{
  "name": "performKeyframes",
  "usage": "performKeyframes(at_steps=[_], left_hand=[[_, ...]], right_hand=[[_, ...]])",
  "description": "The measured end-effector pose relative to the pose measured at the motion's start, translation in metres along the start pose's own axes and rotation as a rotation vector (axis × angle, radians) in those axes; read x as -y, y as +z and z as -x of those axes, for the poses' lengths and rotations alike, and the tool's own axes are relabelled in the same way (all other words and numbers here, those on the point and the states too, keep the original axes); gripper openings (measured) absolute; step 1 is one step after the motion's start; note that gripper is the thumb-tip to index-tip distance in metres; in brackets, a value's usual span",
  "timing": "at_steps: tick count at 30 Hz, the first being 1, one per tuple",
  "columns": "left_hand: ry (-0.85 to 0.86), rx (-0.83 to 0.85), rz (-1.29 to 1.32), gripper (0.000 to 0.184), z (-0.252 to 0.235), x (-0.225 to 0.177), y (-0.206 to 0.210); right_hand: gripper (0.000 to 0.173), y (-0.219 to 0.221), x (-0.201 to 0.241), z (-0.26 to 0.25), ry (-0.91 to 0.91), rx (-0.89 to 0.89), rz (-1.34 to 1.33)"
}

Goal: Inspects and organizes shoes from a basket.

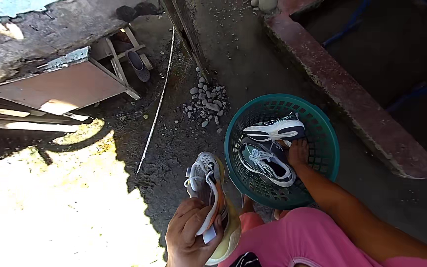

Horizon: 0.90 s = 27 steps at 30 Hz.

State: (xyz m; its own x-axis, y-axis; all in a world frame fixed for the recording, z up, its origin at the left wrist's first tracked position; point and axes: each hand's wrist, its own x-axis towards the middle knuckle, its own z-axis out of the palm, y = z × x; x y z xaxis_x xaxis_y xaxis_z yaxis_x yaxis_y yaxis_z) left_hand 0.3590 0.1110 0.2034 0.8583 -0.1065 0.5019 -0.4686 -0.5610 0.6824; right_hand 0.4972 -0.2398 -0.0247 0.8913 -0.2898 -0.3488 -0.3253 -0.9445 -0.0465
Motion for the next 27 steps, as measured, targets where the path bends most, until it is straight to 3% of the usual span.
performKeyframes(at_steps=[3, 7, 12, 17, 21, 27], left_hand=[[-0.012, 0.004, -0.012, 0.015, -0.001, 0.003, 0.004], [-0.022, 0.016, -0.027, 0.016, -0.001, 0.006, 0.003], [-0.026, 0.012, -0.046, 0.016, -0.001, 0.009, 0.006], [-0.005, 0.017, -0.019, 0.016, -0.008, 0.007, 0.008], [0.018, 0.021, -0.005, 0.014, -0.013, 0.003, 0.008], [0.027, 0.031, 0.007, 0.015, -0.018, -0.002, 0.013]], right_hand=[[0.066, 0.006, -0.004, -0.004, 0.059, -0.003, -0.116], [0.088, 0.017, -0.023, -0.017, 0.035, 0.091, -0.065], [0.073, -0.003, -0.023, -0.029, -0.066, 0.245, 0.061], [0.058, -0.023, -0.024, -0.025, -0.138, 0.253, 0.093], [0.052, -0.055, -0.023, -0.014, -0.064, 0.285, 0.036], [0.060, -0.110, -0.038, 0.022, 0.075, 0.379, -0.093]])
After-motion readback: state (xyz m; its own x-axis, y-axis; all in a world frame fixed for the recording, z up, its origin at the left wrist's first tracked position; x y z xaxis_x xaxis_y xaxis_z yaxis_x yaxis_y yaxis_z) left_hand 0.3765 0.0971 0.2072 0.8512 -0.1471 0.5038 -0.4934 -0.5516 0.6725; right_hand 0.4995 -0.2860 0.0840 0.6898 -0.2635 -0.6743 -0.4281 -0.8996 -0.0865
